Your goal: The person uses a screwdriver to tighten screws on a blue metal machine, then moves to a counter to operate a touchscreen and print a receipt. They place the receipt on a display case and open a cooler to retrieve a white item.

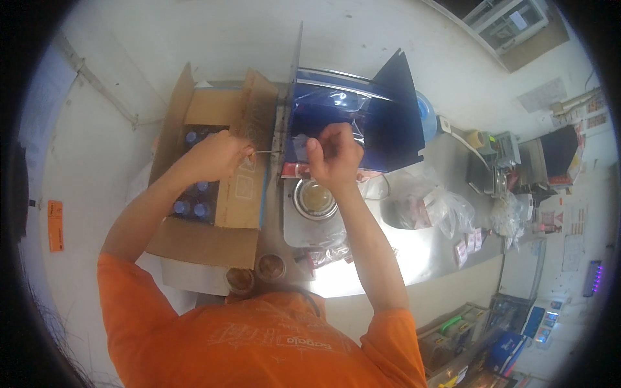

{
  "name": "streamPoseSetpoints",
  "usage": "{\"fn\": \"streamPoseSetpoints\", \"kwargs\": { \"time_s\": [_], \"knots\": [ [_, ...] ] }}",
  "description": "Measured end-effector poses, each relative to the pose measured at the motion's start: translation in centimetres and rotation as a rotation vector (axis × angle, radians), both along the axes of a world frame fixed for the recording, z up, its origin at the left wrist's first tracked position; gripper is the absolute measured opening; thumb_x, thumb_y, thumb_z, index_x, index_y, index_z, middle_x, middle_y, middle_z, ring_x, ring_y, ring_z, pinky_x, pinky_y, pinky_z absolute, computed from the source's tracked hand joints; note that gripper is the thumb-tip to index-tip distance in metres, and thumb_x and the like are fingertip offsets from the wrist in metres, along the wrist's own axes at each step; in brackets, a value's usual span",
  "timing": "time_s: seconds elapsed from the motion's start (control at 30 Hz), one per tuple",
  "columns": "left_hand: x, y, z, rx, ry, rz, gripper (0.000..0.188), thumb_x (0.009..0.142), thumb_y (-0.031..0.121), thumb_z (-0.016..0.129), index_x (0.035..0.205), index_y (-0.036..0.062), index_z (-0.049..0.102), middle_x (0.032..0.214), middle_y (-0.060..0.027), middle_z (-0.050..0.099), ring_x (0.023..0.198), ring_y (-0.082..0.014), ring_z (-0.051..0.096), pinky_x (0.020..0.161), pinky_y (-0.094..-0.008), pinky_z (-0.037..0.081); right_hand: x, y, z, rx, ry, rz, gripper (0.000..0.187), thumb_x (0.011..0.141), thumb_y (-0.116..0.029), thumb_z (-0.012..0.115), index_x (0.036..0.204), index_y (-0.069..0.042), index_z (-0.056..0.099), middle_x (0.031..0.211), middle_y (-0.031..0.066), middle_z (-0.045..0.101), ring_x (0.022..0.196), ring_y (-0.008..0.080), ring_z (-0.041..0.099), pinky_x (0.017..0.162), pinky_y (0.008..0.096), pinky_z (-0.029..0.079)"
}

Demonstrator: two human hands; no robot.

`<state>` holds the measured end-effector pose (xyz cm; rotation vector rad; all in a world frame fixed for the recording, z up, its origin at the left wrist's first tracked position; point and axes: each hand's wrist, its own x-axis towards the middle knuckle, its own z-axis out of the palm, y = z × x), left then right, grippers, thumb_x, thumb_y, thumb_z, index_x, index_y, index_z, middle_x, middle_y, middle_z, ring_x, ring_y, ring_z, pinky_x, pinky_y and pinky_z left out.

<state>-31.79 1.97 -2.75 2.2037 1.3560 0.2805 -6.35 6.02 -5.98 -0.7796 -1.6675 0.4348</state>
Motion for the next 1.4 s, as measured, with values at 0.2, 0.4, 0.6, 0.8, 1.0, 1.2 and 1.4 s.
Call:
{"fn": "streamPoseSetpoints", "kwargs": {
  "time_s": [0.2,0.4,0.6,0.8,1.0,1.2,1.4],
  "knots": [
    [-0.2,0.2,-0.1,-0.052,-0.189,-0.006,0.023,0.089,0.017,0.06,0.103,-0.0014,0.064,0.09,-0.0197,0.069,0.083,-0.0361,0.068,0.074,-0.0411,0.052,0.3,0.6,-0.3,-0.003,-0.009,0.003,0.03,0.084,-0.027,0.072,0.085,-0.004,0.053,0.061,0.0016,0.054,0.05,0.0083,0.049,0.048,0.0231,0.039],
    [1.1,-1.4,-1.3,0.533,0.183,0.072,0.027,0.085,0.028,0.067,0.099,0.0046,0.066,0.079,-0.0098,0.067,0.075,-0.026,0.066,0.069,-0.0367,0.052,0.5,0.7,-0.8,-0.034,0.056,0.018,0.032,0.083,-0.03,0.072,0.086,-0.003,0.054,0.06,0.0015,0.056,0.05,0.0076,0.049,0.048,0.022,0.039],
    [1.3,-1.6,-2.8,0.715,0.392,0.012,0.024,0.088,0.033,0.063,0.087,0.0093,0.064,0.072,-0.0066,0.065,0.058,-0.0203,0.062,0.052,-0.0358,0.049,0.7,0.4,-1.2,-0.016,0.152,0.043,0.04,0.08,-0.038,0.075,0.084,-0.004,0.055,0.06,0.0013,0.056,0.049,0.008,0.05,0.045,0.0219,0.04],
    [1.4,3.6,3.0,0.057,0.585,-0.269,0.045,0.095,0.044,0.05,0.082,0.0029,0.063,0.063,-0.0151,0.062,0.065,-0.0284,0.067,0.052,-0.0399,0.051,0.7,0.2,-0.4,0.097,0.02,0.077,0.051,0.075,-0.045,0.079,0.08,-0.002,0.052,0.055,0.0013,0.049,0.042,0.0119,0.047,0.04,0.023,0.037],
    [-0.6,5.2,0.4,-0.68,0.04,-0.142,0.058,0.1,0.052,0.04,0.081,0.0006,0.059,0.052,-0.0067,0.046,0.049,-0.0212,0.047,0.045,-0.0358,0.04,0.5,0.3,-0.7,0.11,0.032,0.066,0.05,0.076,-0.043,0.078,0.081,-0.002,0.051,0.055,0.0016,0.049,0.041,0.0112,0.045,0.039,0.022,0.036],
    [-1.3,5.3,-2.7,-1.358,-0.391,0.143,0.06,0.095,0.064,0.039,0.097,0.0055,0.054,0.06,0.0043,0.034,0.043,-0.0022,0.017,0.038,-0.0195,0.017,0.4,-1.6,-0.9,0.104,0.03,0.074,0.031,0.081,-0.028,0.074,0.081,-0.005,0.053,0.063,0.0059,0.057,0.053,0.016,0.056,0.049,0.027,0.044],
    [-0.4,3.9,-2.3,-0.968,-0.37,0.232,0.084,0.088,0.078,0.027,0.128,0.0075,0.047,0.075,-0.0039,0.045,0.051,-0.0075,0.033,0.042,-0.0221,0.029,-8.7,-12.6,-3.6,-0.706,0.218,0.082,0.023,0.094,-0.017,0.06,0.108,0.001,0.059,0.078,0.0058,0.061,0.065,0.0145,0.057,0.061,0.0262,0.046]
  ]
}}
